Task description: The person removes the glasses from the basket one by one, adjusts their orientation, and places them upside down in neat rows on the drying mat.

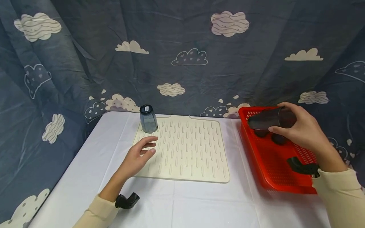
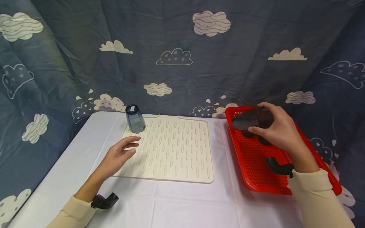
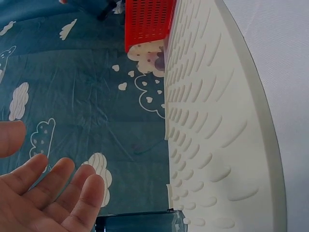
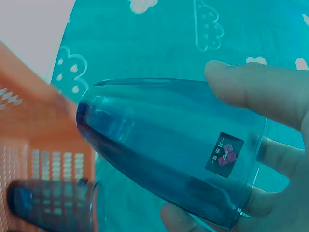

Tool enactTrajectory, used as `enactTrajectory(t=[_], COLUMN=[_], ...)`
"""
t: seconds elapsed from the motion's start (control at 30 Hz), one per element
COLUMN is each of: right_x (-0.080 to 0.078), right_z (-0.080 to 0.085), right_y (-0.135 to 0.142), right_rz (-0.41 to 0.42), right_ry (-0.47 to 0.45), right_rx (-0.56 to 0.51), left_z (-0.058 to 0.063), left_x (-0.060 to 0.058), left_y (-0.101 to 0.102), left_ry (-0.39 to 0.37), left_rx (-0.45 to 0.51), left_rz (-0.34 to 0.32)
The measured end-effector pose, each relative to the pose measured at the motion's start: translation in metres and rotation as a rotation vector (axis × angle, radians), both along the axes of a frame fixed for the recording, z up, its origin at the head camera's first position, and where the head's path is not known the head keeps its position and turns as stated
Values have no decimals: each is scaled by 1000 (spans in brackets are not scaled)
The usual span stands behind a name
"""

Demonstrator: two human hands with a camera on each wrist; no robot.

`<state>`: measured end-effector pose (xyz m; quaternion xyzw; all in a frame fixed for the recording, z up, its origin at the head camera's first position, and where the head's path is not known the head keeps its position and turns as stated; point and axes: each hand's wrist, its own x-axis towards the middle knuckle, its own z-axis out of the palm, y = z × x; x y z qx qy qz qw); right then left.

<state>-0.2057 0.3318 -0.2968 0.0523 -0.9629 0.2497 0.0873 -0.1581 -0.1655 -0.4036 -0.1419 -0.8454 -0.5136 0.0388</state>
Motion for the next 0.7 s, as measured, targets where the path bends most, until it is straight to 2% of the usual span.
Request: enactTrajectory(t=[0.23,0.4,0.7], right_x=[9,14,20], right_z=[5,8,9], right_y=[-23,-40,-72], right_rz=[18,59,148], right_ry=[47,93,145], right_rx=[-93,-152,-231], left_z=[-1,0,4], left_x=[0,0,-1], left_y=[1,6,11], left_ry=[17,18,5], left_rx=[3,10,14], left_rz=[1,-16,-5])
